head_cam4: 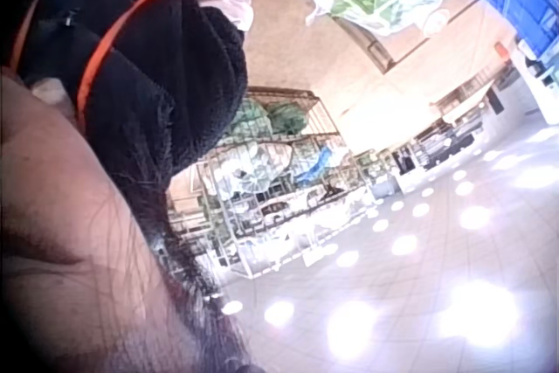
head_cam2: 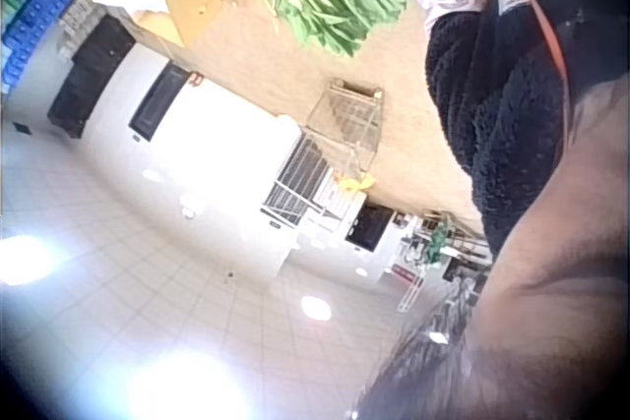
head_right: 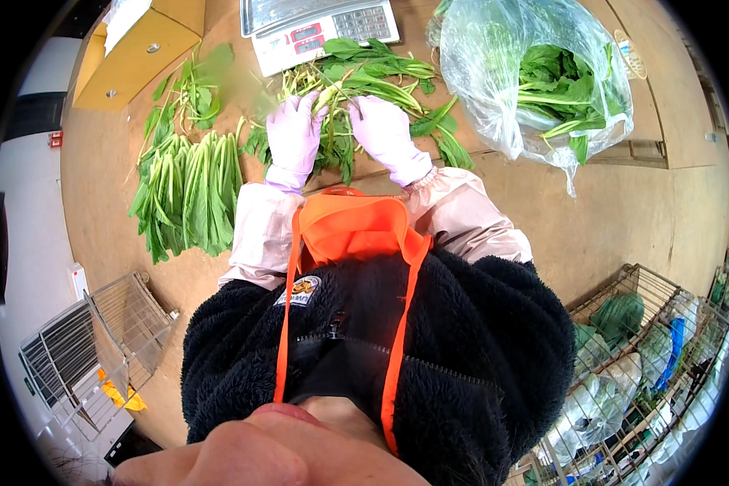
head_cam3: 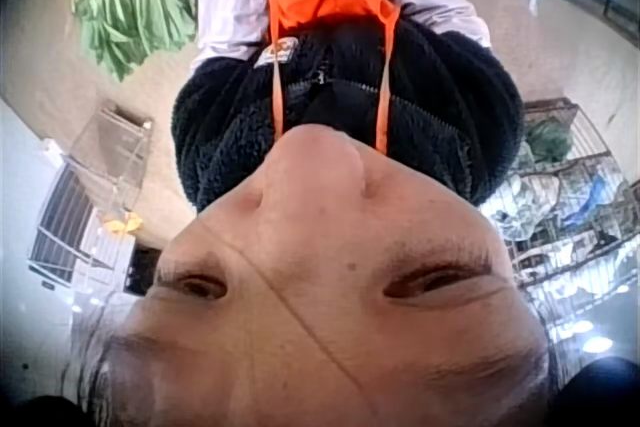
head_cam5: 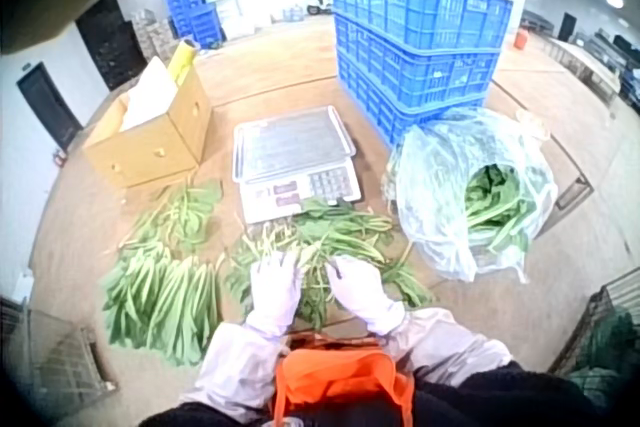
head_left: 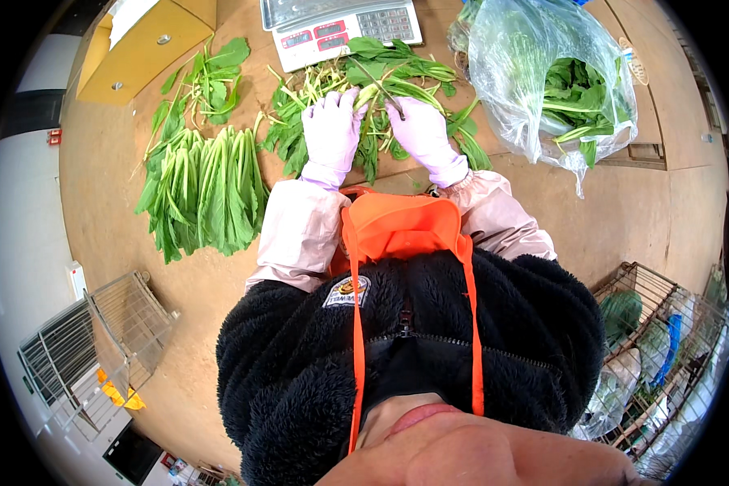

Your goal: The person trims the ends of leafy green vegetables using a knife, then places the trimmed vegetables into a plastic bag. The person repeats this process for multiple bunches of greens on a wooden table.

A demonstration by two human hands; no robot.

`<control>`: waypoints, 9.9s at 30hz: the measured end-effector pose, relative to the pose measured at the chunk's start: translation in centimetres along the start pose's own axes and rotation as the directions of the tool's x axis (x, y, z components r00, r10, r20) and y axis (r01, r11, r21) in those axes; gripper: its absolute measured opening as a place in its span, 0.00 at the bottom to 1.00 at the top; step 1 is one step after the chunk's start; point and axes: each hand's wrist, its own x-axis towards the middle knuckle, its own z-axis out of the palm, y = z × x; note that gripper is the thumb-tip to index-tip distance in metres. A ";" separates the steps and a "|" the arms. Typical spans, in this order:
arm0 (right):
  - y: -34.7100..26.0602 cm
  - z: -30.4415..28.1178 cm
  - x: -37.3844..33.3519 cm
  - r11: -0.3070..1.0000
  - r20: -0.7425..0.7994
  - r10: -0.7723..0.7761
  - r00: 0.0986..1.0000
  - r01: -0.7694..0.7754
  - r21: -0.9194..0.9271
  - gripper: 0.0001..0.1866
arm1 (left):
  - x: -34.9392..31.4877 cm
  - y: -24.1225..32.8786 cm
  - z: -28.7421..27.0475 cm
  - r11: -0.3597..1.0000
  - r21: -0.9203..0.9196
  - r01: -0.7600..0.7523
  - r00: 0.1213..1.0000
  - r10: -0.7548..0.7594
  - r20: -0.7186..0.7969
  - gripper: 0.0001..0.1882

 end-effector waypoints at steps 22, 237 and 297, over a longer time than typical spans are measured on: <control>4.4 1.2 1.7 0.973 0.231 0.231 0.945 -0.230 -0.031 0.18 | -1.4 -7.2 -3.7 -0.808 -0.574 0.133 0.924 -0.109 0.368 0.28; 2.3 -4.4 3.8 0.780 -0.152 0.137 0.979 -0.012 0.626 0.14 | 5.1 0.8 3.4 0.934 -0.340 -0.111 0.989 0.069 -0.133 0.19; 8.7 5.7 -2.6 0.950 0.075 0.312 0.947 -0.310 -0.035 0.20 | -0.1 -4.2 -0.6 0.221 -0.960 0.174 0.814 -0.581 0.013 0.13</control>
